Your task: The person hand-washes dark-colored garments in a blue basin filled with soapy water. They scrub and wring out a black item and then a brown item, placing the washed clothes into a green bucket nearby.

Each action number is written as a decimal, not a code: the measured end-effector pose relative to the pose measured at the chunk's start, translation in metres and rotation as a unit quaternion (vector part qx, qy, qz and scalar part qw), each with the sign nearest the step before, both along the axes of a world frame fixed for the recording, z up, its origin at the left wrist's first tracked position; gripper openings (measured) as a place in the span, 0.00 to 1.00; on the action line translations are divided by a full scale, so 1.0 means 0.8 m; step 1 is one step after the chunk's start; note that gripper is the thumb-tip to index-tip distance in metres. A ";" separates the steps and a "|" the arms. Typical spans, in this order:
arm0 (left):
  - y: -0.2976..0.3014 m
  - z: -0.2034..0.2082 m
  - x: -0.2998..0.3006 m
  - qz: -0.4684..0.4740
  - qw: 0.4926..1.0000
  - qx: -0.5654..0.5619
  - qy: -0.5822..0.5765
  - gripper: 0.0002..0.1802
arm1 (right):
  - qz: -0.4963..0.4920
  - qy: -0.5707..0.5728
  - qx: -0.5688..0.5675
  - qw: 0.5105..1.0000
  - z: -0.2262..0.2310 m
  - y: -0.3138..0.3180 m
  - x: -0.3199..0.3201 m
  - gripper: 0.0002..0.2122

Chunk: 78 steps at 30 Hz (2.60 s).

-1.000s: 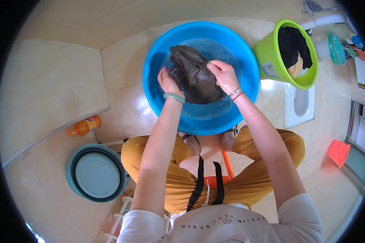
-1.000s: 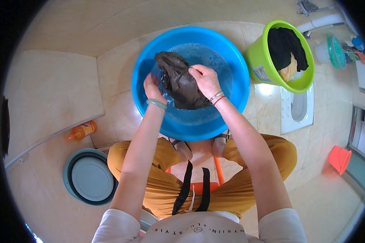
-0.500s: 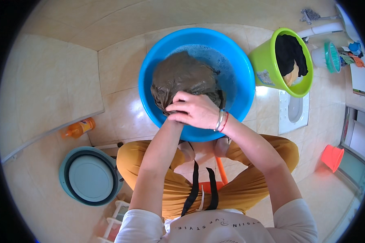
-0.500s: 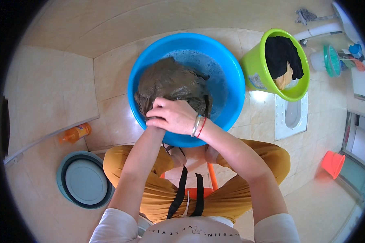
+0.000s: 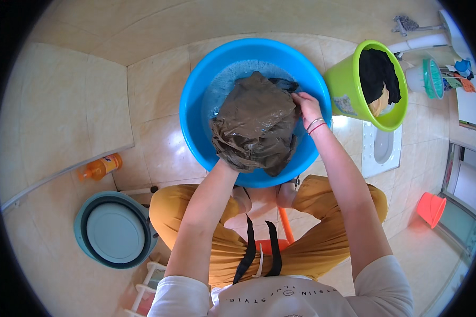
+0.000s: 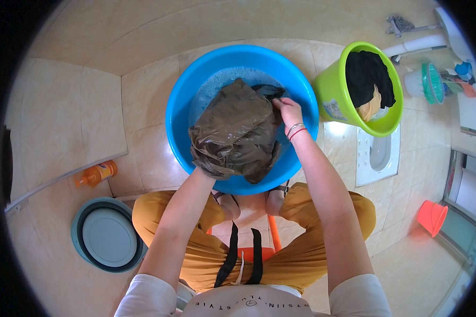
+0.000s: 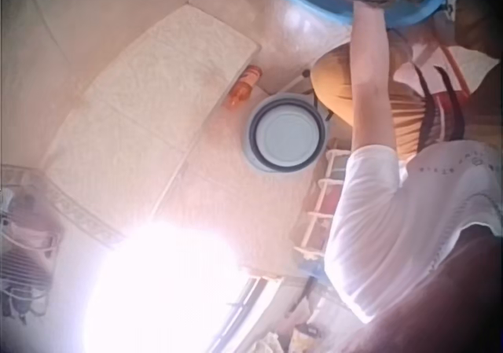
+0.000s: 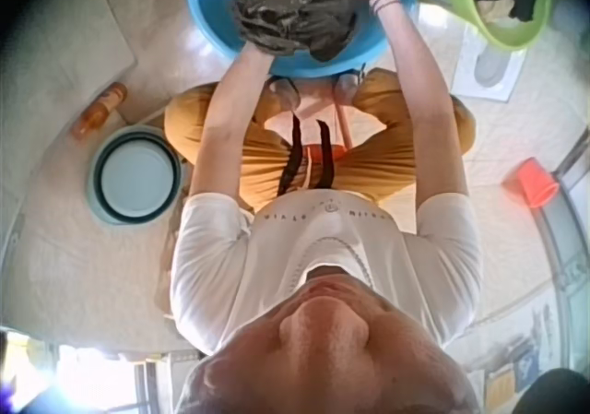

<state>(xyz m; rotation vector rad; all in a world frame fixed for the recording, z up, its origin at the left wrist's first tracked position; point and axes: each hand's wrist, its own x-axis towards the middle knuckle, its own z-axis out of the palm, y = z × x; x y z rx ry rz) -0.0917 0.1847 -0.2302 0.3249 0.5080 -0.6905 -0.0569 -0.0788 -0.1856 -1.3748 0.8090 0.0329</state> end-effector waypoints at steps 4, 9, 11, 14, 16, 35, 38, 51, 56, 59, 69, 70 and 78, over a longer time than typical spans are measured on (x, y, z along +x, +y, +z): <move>0.008 -0.009 0.003 0.004 1.000 -0.004 -0.020 0.18 | -0.145 -0.131 0.121 0.973 0.030 -0.004 0.010 0.03; 0.028 -0.035 -0.002 -0.051 0.986 0.128 -0.090 0.18 | -0.217 -0.216 0.215 0.927 0.063 -0.014 0.009 0.02; 0.036 -0.038 0.016 -0.309 0.799 0.477 -0.195 0.18 | -0.184 -0.219 0.252 0.925 0.062 -0.033 0.009 0.03; 0.041 -0.013 0.056 -0.294 0.548 0.752 -0.218 0.17 | -0.098 -0.224 0.237 0.940 0.081 -0.017 0.008 0.04; 0.016 0.029 0.070 -0.046 0.653 0.709 -0.262 0.17 | -0.045 -0.238 0.220 0.945 0.086 -0.006 0.003 0.05; -0.058 0.072 0.070 -0.264 0.711 0.598 -0.260 0.19 | 0.130 -0.243 0.127 0.953 0.130 0.061 -0.025 0.03; -0.047 0.047 0.066 -0.045 0.641 0.707 -0.295 0.15 | 0.024 -0.216 0.123 0.968 0.114 0.035 -0.022 0.02; -0.037 0.073 0.074 0.088 0.744 0.657 -0.089 0.32 | -0.006 -0.100 0.085 0.991 0.093 0.058 -0.039 0.07; -0.025 -0.007 0.050 -0.202 0.785 0.580 -0.078 0.40 | 0.050 -0.045 0.075 0.995 0.069 0.098 -0.047 0.15; -0.025 -0.005 0.045 -0.068 0.771 0.618 -0.137 0.26 | 0.066 0.097 -0.021 0.993 0.058 0.090 -0.052 0.18; -0.007 0.077 0.084 0.121 0.980 0.149 -0.048 0.30 | 0.345 0.053 -0.185 0.919 0.021 0.101 -0.034 0.29; -0.006 0.077 0.082 0.113 0.983 0.138 -0.045 0.28 | 0.325 0.033 -0.233 0.916 0.017 0.104 -0.035 0.30; -0.016 0.089 0.086 0.120 0.942 0.311 -0.042 0.19 | 0.353 0.086 -0.275 0.890 -0.019 0.114 -0.060 0.15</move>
